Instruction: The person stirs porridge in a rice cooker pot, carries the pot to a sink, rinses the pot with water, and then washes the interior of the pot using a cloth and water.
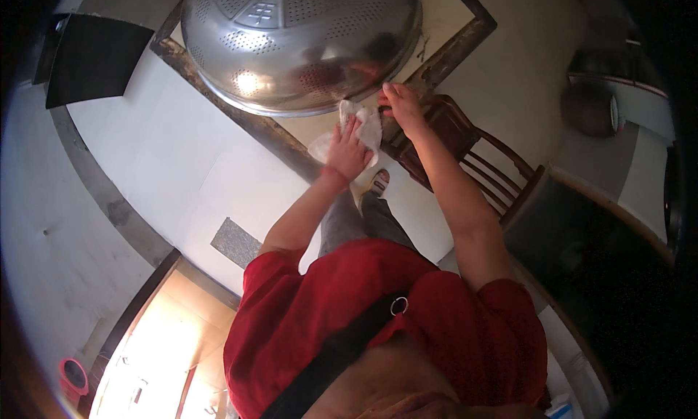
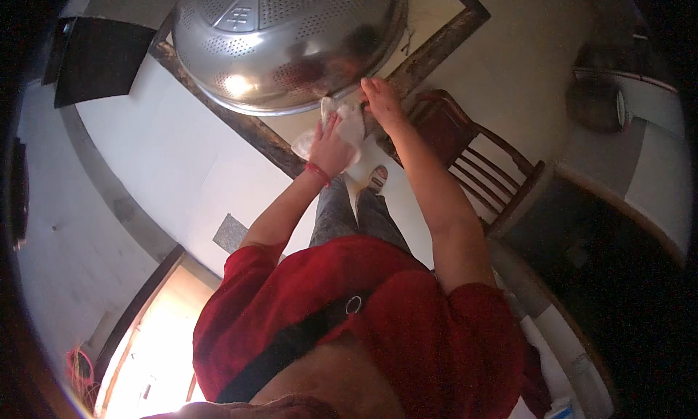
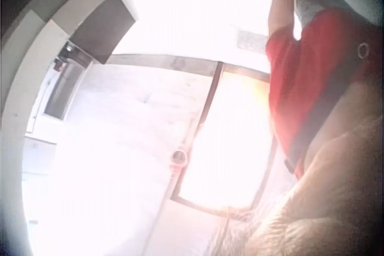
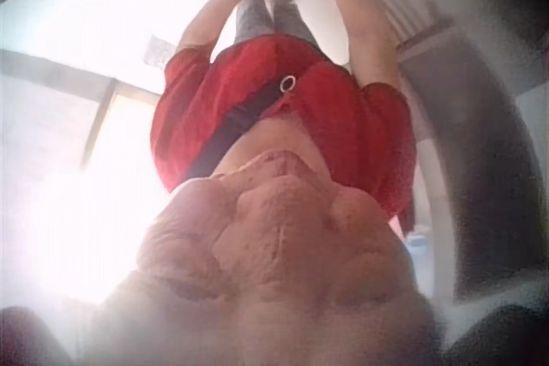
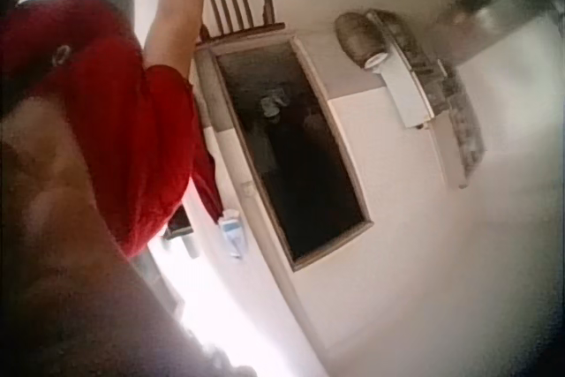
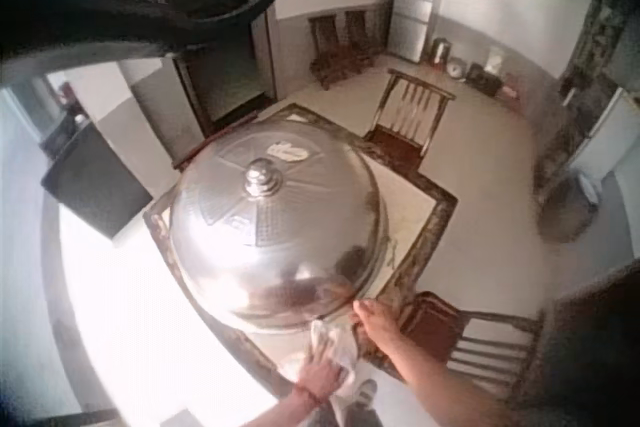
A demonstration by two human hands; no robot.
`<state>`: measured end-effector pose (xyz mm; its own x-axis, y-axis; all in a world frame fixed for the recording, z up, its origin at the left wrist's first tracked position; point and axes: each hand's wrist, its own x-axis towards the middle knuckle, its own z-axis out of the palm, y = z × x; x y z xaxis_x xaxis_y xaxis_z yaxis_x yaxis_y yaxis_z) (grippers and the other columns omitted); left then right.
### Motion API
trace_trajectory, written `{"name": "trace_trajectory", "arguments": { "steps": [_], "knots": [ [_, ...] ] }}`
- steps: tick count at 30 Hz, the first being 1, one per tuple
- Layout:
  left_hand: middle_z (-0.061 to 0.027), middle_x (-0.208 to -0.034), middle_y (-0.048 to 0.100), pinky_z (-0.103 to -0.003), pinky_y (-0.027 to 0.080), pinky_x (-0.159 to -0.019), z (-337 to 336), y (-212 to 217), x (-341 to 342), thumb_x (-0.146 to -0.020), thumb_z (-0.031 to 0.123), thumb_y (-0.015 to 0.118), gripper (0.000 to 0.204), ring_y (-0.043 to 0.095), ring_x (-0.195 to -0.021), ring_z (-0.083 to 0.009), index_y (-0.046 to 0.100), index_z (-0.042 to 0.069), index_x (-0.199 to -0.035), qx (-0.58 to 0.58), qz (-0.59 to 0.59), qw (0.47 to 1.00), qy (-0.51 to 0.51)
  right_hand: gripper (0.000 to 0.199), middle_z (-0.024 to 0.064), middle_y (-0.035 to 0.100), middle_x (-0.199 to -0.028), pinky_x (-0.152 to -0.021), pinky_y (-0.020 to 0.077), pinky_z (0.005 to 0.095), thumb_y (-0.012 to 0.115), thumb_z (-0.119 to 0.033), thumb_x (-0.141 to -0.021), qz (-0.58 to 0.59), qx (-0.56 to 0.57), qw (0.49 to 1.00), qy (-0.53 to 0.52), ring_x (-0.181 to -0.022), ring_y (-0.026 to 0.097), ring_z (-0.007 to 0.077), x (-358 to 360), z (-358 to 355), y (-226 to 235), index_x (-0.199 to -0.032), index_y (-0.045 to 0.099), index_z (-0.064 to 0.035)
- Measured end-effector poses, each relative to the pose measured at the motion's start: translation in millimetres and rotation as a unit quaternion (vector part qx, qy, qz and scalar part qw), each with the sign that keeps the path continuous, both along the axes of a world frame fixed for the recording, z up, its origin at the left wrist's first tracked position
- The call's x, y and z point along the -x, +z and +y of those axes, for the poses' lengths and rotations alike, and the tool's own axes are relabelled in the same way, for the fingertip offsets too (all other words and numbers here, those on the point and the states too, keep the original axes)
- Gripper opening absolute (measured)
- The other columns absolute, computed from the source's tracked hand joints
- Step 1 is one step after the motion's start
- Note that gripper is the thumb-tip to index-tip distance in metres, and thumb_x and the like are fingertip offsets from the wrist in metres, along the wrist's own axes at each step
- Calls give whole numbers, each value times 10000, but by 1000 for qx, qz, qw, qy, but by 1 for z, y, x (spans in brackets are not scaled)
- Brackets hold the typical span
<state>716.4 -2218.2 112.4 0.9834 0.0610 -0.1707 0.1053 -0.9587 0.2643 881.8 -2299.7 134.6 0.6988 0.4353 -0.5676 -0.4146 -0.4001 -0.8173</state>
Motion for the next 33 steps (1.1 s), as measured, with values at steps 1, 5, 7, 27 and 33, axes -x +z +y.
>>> {"name": "trace_trajectory", "arguments": {
  "steps": [1,5,7,27,33],
  "knots": [
    [-162,-1326,265,-482,177,-981,-7,3,-11,-773,380,458,492,209,-1242,-303,440,133,-1198,-17,-4,1000,-1,366,52,564,-934,-600,454,271,493,-367,-835,4,-9,1000,-23,-800,562,139,4,-10,4,-998,510,-41],
    [-182,-1334,228,-505,200,-967,-27,7,-47,-771,348,469,520,197,-1247,-320,385,132,-1236,41,-105,993,20,276,50,569,-905,-578,453,245,488,-295,-851,10,-15,995,-102,-772,565,126,23,-77,18,-972,514,-49],
    [-183,-1337,220,-505,196,-969,-33,1,-61,-788,343,459,517,190,-1248,-327,364,129,-1248,19,-95,995,15,252,48,573,-866,-561,452,239,484,-276,-851,13,-1,990,-144,-735,569,125,36,-119,13,-953,515,-48],
    [-158,-908,576,-431,413,-740,-7,-45,-78,-842,324,411,340,528,-845,-321,557,24,-907,167,-15,984,65,272,54,586,-585,-469,462,291,410,-165,-779,12,339,931,-131,-511,577,137,366,-369,-60,-606,590,-59],
    [-139,-1003,488,-351,378,-797,-106,43,-54,-826,492,355,565,468,-891,-271,425,4,-1101,414,-291,808,-302,219,64,604,-671,-481,493,296,460,-207,-792,245,109,849,-456,-570,587,151,515,-316,-52,-749,587,-33]
  ]
}}
